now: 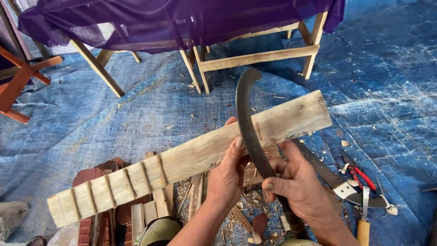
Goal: Shaping and preparing a wooden instrument neck by adjusting fret-like strips and shaving the wood with a curved blade.
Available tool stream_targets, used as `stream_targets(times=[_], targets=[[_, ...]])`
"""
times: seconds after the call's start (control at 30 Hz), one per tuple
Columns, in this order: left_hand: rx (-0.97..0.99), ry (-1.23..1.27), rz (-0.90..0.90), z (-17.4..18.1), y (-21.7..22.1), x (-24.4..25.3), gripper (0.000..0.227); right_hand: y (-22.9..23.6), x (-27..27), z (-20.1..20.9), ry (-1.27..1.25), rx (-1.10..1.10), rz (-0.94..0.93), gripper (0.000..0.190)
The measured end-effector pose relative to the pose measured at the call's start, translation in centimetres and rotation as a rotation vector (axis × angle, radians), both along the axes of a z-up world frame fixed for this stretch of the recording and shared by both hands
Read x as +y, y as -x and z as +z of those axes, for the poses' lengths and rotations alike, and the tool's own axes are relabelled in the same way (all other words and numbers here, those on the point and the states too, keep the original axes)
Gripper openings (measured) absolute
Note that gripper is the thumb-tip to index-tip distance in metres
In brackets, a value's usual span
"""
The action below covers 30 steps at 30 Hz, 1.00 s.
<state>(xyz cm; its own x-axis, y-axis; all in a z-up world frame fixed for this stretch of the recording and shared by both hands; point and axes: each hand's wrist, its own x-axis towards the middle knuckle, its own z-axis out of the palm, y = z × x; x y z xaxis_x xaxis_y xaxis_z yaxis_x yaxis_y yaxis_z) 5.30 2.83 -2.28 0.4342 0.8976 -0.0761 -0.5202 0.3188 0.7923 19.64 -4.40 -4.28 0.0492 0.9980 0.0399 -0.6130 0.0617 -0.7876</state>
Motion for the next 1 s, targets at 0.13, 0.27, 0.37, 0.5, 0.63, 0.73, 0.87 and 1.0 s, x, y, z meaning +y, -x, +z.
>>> stream_targets(times=[0.13, 0.27, 0.37, 0.5, 0.63, 0.73, 0.87, 1.0], targets=[[0.075, 0.188, 0.028, -2.1, 0.5, -1.2, 0.055, -0.4, -0.6, -0.1, 0.014, -0.079, 0.026, 0.094], [-0.001, -0.109, 0.010, -0.1, 0.7, -1.8, 0.084, -0.3, -0.9, 0.5, 0.043, -0.126, -0.006, 0.081], [-0.035, -0.099, 0.015, -0.3, 0.8, -2.1, 0.081, 0.0, -1.2, 1.1, 0.034, -0.119, 0.006, 0.090], [-0.025, -0.138, 0.011, -0.4, 1.0, -2.4, 0.081, 0.6, -1.9, 2.6, 0.057, -0.174, -0.011, 0.092], [-0.042, -0.113, 0.021, -0.1, 1.1, -2.5, 0.079, 0.3, -1.6, 1.3, 0.040, -0.112, -0.002, 0.090], [-0.051, -0.111, 0.021, -0.1, 1.1, -2.6, 0.079, -0.2, -1.3, 0.2, 0.026, -0.077, -0.009, 0.091], [-0.050, -0.126, 0.012, -0.8, 0.9, -2.3, 0.079, -0.1, -1.2, -0.2, 0.017, -0.052, -0.014, 0.089], [-0.050, -0.126, 0.021, -0.8, 0.9, -2.4, 0.079, -0.1, -1.4, 0.3, -0.004, -0.021, 0.002, 0.092]])
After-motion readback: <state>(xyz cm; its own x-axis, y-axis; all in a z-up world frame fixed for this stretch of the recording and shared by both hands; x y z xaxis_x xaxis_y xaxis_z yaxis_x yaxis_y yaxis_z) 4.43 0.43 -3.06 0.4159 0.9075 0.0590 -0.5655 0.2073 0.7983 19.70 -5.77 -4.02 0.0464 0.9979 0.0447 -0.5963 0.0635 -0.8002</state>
